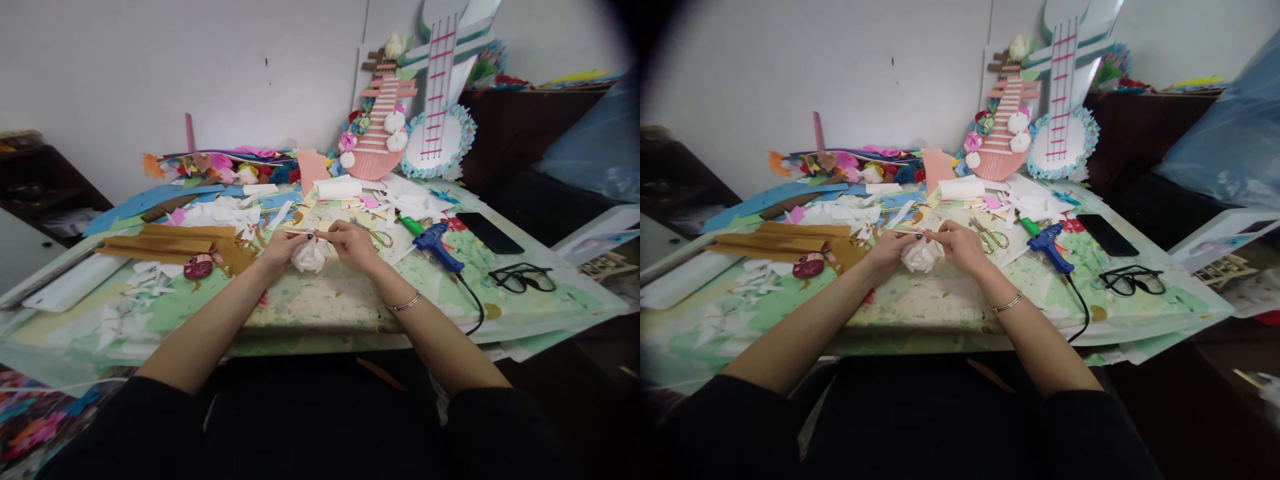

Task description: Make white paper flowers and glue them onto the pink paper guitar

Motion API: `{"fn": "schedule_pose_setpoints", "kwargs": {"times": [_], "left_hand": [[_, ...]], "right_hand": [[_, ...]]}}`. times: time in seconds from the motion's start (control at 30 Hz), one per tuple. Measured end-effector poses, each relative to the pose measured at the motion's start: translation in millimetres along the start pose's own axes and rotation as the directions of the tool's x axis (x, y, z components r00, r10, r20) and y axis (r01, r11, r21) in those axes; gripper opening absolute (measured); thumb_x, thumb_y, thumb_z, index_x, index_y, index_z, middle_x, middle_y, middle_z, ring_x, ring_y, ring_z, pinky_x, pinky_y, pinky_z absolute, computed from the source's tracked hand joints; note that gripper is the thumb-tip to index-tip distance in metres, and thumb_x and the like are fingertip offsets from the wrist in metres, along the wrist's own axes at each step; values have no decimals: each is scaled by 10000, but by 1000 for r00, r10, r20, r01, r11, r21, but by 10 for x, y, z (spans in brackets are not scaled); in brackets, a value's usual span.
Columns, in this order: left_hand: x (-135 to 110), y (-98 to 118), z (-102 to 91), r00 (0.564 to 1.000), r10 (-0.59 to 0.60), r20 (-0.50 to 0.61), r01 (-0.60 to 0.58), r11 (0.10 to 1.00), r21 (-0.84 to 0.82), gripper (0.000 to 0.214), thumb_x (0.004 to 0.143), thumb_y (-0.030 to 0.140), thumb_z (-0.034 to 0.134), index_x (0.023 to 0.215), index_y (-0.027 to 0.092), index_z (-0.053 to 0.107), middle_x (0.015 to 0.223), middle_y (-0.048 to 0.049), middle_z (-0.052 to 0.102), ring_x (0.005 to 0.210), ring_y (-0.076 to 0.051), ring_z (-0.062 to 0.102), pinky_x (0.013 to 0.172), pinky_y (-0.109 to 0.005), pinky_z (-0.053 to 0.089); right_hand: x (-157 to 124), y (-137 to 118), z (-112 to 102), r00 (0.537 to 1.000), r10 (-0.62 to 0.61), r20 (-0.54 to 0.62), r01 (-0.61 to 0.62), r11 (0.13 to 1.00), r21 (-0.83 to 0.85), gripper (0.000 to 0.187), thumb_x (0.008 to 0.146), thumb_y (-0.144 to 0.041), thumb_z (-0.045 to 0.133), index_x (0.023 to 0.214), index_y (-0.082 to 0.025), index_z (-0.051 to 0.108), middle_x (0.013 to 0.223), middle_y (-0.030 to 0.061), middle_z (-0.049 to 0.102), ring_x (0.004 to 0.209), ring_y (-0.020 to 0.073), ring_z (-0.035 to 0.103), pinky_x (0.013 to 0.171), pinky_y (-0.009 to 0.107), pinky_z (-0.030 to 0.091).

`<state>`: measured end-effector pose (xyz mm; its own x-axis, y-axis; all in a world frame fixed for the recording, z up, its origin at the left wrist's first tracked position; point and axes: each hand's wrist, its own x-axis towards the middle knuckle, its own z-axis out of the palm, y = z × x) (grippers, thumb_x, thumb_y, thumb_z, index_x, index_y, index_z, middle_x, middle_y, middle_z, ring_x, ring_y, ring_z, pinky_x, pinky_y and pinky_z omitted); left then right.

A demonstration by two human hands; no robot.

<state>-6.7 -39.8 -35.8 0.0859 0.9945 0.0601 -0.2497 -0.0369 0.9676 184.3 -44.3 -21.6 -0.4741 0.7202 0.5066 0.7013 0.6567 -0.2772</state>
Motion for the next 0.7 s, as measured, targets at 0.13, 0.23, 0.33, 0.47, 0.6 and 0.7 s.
{"fn": "schedule_pose_setpoints", "kwargs": {"times": [0.13, 0.23, 0.33, 0.47, 0.6, 0.7], "left_hand": [[-9, 24, 13, 1000, -2, 3, 2, 1000, -10, 355, 484, 288, 860, 771, 105, 758, 789, -103, 754, 661, -188, 655, 610, -269, 468], [-10, 27, 15, 1000, -10, 0, 10, 1000, -19, 354, 481, 285, 860, 767, 103, 757, 767, -98, 751, 631, -180, 650, 608, -273, 469], [-5, 18, 8, 1000, -17, 2, 17, 1000, -24, 350, 484, 275, 855, 773, 104, 757, 746, -92, 748, 602, -170, 640, 594, -269, 463], [15, -16, -20, 1000, -12, -6, 12, 1000, -19, 315, 496, 286, 853, 734, 108, 750, 710, -79, 738, 572, -153, 622, 566, -253, 450], [45, -65, -57, 1000, 8, -25, -8, 1000, -5, 288, 528, 326, 849, 699, 121, 741, 670, -59, 721, 558, -134, 601, 552, -238, 438], [61, -83, -66, 999, 32, -34, -32, 999, 9, 304, 537, 371, 850, 684, 131, 734, 655, -48, 709, 558, -130, 589, 553, -237, 434]], "right_hand": [[6, -10, 6, 1000, 10, -14, -10, 1000, 8, 447, 895, -123, 436, 1197, -364, 660, 989, 11, 661, 803, 132, 588, 636, 239, 357], [9, -4, 22, 1000, 9, -21, -9, 1000, 1, 446, 900, -126, 436, 1199, -372, 657, 998, 8, 658, 817, 134, 590, 645, 239, 361], [11, 7, 42, 999, 18, -30, -18, 1000, -7, 436, 911, -143, 429, 1200, -378, 656, 1006, 8, 658, 817, 138, 587, 643, 244, 359], [18, 11, 52, 999, 26, -37, -24, 999, 38, 440, 891, -130, 440, 1196, -355, 664, 984, 14, 664, 829, 147, 594, 643, 249, 362], [26, 3, 40, 1000, 27, -12, -26, 995, 97, 478, 863, -93, 432, 1218, -323, 656, 966, 23, 664, 819, 149, 596, 667, 250, 380], [28, -5, 28, 1000, 30, -2, -30, 994, 107, 474, 871, -109, 422, 1239, -310, 643, 960, 28, 665, 799, 151, 592, 676, 253, 384]]}}
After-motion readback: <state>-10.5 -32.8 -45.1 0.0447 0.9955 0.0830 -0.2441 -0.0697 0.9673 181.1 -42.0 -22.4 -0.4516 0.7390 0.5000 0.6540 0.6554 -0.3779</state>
